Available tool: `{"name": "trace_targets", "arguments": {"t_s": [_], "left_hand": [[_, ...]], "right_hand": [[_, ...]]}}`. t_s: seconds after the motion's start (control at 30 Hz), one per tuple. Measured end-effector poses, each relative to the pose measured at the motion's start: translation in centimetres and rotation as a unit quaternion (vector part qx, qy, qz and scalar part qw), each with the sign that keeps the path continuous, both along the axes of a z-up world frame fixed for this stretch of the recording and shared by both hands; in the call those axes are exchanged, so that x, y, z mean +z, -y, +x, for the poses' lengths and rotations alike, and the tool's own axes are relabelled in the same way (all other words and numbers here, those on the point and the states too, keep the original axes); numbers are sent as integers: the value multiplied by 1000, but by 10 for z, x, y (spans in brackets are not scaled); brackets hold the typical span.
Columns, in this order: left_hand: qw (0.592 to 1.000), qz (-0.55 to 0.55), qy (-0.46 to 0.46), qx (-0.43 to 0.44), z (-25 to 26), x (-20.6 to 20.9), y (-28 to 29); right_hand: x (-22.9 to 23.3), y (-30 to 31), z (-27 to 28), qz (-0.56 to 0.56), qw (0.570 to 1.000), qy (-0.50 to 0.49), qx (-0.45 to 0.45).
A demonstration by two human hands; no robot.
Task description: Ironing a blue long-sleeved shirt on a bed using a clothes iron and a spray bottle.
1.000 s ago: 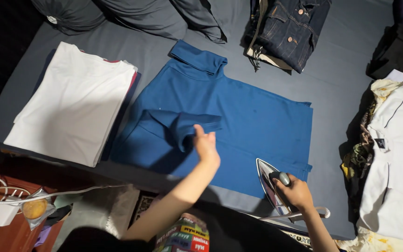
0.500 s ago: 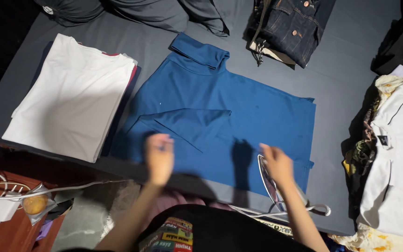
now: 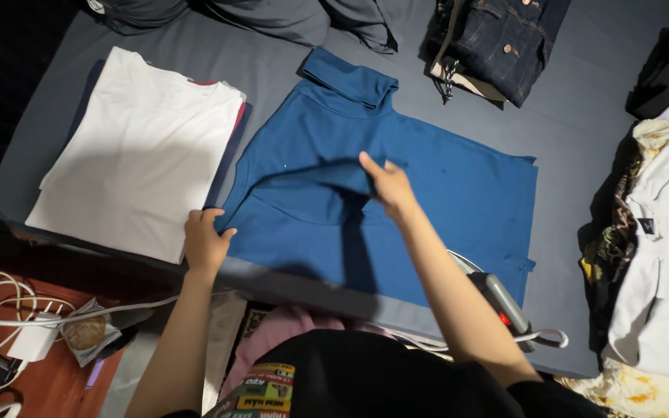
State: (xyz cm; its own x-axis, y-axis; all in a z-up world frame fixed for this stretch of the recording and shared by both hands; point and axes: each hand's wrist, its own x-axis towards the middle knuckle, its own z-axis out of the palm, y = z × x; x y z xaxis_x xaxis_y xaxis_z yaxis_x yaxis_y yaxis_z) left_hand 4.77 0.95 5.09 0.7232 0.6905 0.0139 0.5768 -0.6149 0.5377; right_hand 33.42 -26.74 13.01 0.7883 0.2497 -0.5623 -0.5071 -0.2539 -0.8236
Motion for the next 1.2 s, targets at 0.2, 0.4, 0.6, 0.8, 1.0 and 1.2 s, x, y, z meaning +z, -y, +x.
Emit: {"name": "trace_targets", "arguments": {"t_s": [0.2, 0.4, 0.6, 0.8, 1.0, 1.2], "left_hand": [[998, 19, 45, -50, -3, 1, 2], [954, 185, 64, -228, -19, 39, 29], [922, 252, 4, -294, -29, 34, 34], [914, 256, 39, -311, -25, 52, 43], [951, 162, -8, -263, -26, 18, 35], [976, 124, -30, -178, -14, -5, 21]], "right_hand": [[78, 72, -45, -10, 989, 93, 119], [-61, 200, -126, -393, 876, 123, 250], [-43, 185, -117, -389, 843, 322, 184], [7, 110, -54, -366, 809, 380, 260], [-1, 104, -18, -392, 781, 181, 451], [-39, 102, 16, -257, 912, 214, 238]]}}
